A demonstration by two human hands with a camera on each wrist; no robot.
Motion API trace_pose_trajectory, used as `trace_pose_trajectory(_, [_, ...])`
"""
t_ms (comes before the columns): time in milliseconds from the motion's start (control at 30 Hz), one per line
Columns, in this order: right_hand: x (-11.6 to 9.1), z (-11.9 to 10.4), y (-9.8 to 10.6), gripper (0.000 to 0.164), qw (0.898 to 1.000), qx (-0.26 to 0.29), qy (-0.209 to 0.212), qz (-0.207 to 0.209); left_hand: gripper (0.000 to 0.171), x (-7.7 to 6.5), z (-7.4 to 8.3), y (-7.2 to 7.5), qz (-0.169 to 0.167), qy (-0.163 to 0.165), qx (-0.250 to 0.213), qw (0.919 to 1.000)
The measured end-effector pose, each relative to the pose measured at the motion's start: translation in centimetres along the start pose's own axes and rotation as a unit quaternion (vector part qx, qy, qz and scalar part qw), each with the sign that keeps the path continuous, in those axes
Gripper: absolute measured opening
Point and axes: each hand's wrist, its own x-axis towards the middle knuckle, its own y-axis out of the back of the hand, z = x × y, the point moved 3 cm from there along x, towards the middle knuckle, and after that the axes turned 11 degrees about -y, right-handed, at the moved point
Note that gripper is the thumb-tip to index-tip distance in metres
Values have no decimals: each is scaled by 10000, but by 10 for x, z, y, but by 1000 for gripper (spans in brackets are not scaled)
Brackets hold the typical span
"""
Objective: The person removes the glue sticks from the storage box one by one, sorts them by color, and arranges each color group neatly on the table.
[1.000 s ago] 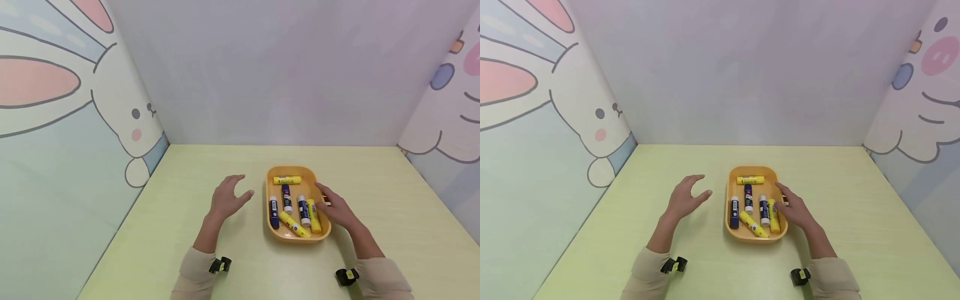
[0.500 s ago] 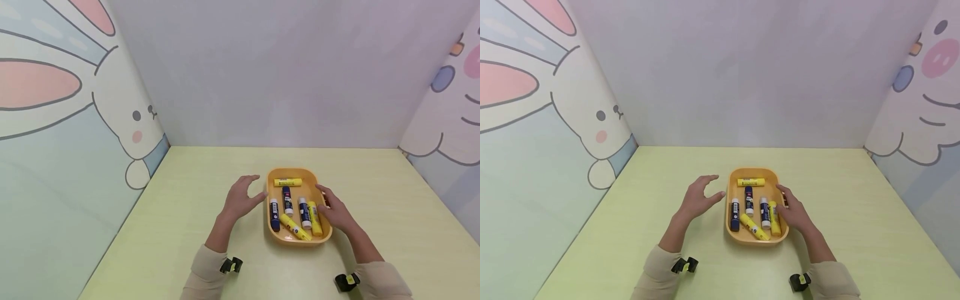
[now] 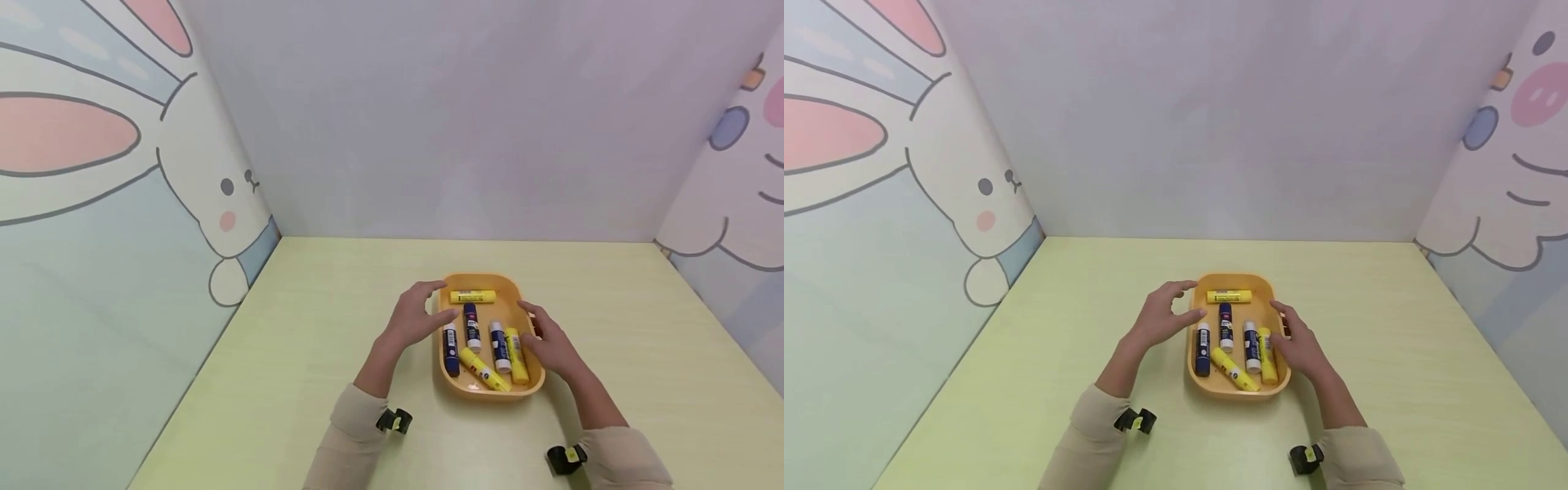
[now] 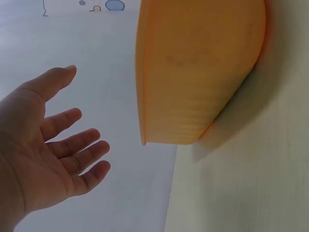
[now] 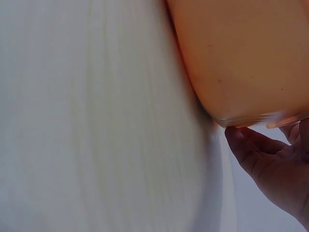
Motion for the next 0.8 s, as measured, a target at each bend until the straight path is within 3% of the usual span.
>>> trace_pose_trajectory(467, [0, -1, 0, 70, 9990, 420, -58, -165, 57, 26, 3, -11, -370, -51, -275, 9989])
trace_pose_trajectory(800, [0, 1, -4, 70, 9984, 415, -375, -93, 57, 45, -5, -21, -662, 7, -381, 9971])
